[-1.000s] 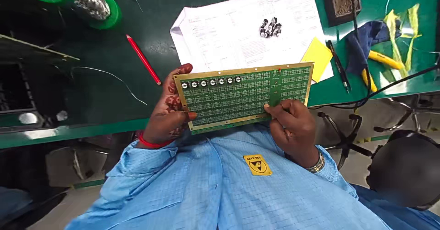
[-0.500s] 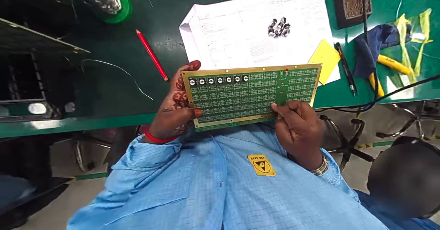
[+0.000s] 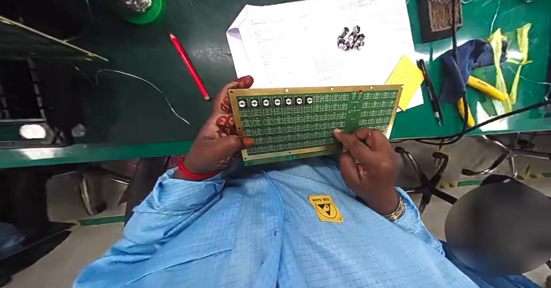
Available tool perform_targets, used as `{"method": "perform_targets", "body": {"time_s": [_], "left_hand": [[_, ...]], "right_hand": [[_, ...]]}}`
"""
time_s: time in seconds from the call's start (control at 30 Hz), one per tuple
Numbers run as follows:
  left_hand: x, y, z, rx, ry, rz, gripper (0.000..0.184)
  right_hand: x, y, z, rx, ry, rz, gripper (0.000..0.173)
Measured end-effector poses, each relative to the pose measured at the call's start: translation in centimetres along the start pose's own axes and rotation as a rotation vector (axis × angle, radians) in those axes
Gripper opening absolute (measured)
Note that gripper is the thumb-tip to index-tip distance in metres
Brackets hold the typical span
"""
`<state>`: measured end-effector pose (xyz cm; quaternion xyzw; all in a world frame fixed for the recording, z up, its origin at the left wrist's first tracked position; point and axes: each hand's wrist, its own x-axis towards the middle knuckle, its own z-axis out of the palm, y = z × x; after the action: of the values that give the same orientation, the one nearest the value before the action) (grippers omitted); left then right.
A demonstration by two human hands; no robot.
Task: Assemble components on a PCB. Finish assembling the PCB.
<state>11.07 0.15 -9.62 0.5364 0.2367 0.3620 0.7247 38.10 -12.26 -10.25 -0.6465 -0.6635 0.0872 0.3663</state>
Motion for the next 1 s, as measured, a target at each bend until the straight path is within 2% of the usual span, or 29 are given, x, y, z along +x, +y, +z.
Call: {"method": "perform_targets", "body": {"time_s": [1.0], "left_hand": [[-0.05, 0.03, -0.01, 0.004, 0.008, -0.011, 0.083]], "right_hand": [[0.24, -0.19, 0.12, -0.017, -0.009, -0.003, 0.032]]}}
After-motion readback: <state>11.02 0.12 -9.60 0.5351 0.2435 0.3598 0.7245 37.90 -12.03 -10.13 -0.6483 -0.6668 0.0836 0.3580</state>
